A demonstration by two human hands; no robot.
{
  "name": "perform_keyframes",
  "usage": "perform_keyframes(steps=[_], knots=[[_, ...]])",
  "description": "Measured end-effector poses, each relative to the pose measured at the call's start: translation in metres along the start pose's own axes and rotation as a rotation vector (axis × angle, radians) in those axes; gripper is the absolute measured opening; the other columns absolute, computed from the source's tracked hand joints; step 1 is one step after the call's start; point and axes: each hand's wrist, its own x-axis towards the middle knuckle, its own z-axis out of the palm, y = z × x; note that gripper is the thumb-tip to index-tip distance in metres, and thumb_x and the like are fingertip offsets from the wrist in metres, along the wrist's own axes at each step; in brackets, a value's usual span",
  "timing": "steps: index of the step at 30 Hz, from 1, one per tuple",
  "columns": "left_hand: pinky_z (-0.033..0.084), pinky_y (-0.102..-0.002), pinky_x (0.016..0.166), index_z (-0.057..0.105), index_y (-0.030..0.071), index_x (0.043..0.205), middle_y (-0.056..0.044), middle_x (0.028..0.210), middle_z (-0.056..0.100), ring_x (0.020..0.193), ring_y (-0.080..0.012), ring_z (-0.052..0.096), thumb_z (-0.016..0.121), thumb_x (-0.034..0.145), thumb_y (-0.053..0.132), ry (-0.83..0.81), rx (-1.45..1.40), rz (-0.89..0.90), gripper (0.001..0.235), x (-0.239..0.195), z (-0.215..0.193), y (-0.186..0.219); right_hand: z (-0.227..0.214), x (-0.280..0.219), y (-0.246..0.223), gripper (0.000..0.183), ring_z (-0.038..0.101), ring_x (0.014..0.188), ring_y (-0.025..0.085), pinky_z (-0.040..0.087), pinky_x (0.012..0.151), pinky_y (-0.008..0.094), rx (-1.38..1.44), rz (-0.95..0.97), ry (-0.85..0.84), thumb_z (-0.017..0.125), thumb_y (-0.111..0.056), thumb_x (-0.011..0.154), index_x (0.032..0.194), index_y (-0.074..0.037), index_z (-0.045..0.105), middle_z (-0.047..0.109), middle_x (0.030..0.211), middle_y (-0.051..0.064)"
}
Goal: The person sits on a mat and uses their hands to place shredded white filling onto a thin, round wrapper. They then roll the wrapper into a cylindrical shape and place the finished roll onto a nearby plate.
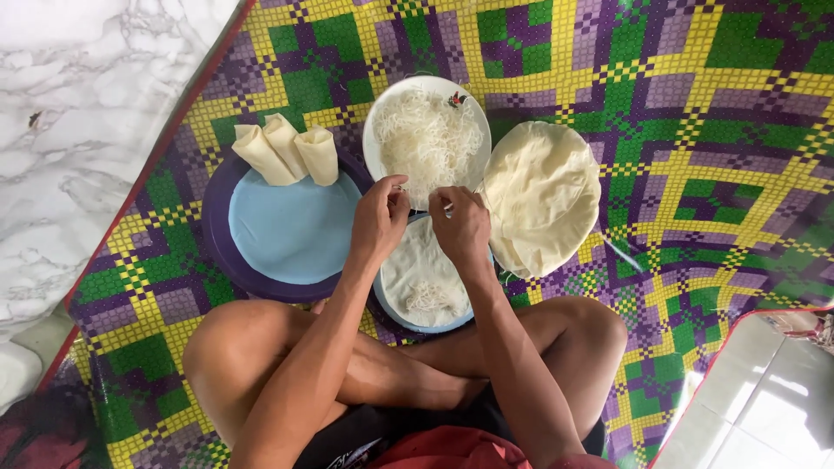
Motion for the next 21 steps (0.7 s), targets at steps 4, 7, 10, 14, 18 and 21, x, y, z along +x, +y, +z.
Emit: perform_keyframes(steps=[4,7,10,14,18,21], knots=[[0.066,-0.038,0.065,0.069,0.007,0.131,-0.019,0.097,0.074,0.083,-0.032,0.076,0.06,0.102,0.012,0.018,0.024,0.019,0.031,0.003,-0.001,0.001,0.0,0.011,-0.016,0.043,0.062,0.096,0.029,0.048,0.084,0.049,-0.377,0.271,-0.364,0.074,-0.055,0.087,0.104,-0.016,0.077,0.067,0.09,0.001],[0.066,-0.04,0.063,0.07,0.007,0.13,-0.019,0.094,0.074,0.081,-0.0325,0.075,0.06,0.101,0.011,0.025,0.029,0.045,0.031,0.003,0.0,0.002,0.017,0.012,-0.002,0.035,0.063,0.097,0.028,0.047,0.087,0.051,-0.438,0.238,-0.456,0.074,-0.05,0.087,0.104,-0.02,0.078,0.068,0.09,-0.002],[0.065,-0.041,0.061,0.068,0.007,0.131,-0.019,0.092,0.073,0.078,-0.0318,0.075,0.059,0.102,0.01,0.018,0.032,0.05,0.031,0.004,0.001,0.001,0.024,0.012,0.008,0.025,0.064,0.091,0.026,0.047,0.086,0.051,-0.409,0.156,-0.469,0.07,-0.046,0.091,0.099,-0.024,0.078,0.067,0.083,-0.005],[0.063,-0.042,0.058,0.068,0.004,0.13,-0.021,0.09,0.071,0.077,-0.0344,0.074,0.058,0.103,0.009,0.023,0.008,0.036,0.03,0.005,-0.003,0.004,0.021,0.014,0.007,0.015,0.065,0.09,0.023,0.049,0.087,0.048,-0.378,0.159,-0.46,0.065,-0.038,0.091,0.09,-0.028,0.076,0.066,0.079,-0.007],[0.064,-0.037,0.059,0.068,0.004,0.131,-0.018,0.094,0.072,0.076,-0.0297,0.074,0.059,0.104,0.012,0.013,0.042,0.039,0.03,0.005,-0.003,-0.003,-0.008,0.019,-0.019,0.013,0.065,0.084,0.018,0.052,0.082,0.044,-0.288,0.164,-0.315,0.066,-0.037,0.089,0.084,-0.028,0.073,0.063,0.076,-0.01],[0.064,-0.036,0.059,0.069,0.005,0.131,-0.019,0.092,0.073,0.075,-0.0308,0.074,0.06,0.103,0.015,0.032,0.041,0.042,0.031,0.007,-0.004,-0.001,-0.021,0.024,-0.031,0.009,0.064,0.08,0.014,0.052,0.079,0.038,-0.21,0.17,-0.214,0.067,-0.034,0.088,0.084,-0.029,0.073,0.063,0.074,-0.011]])
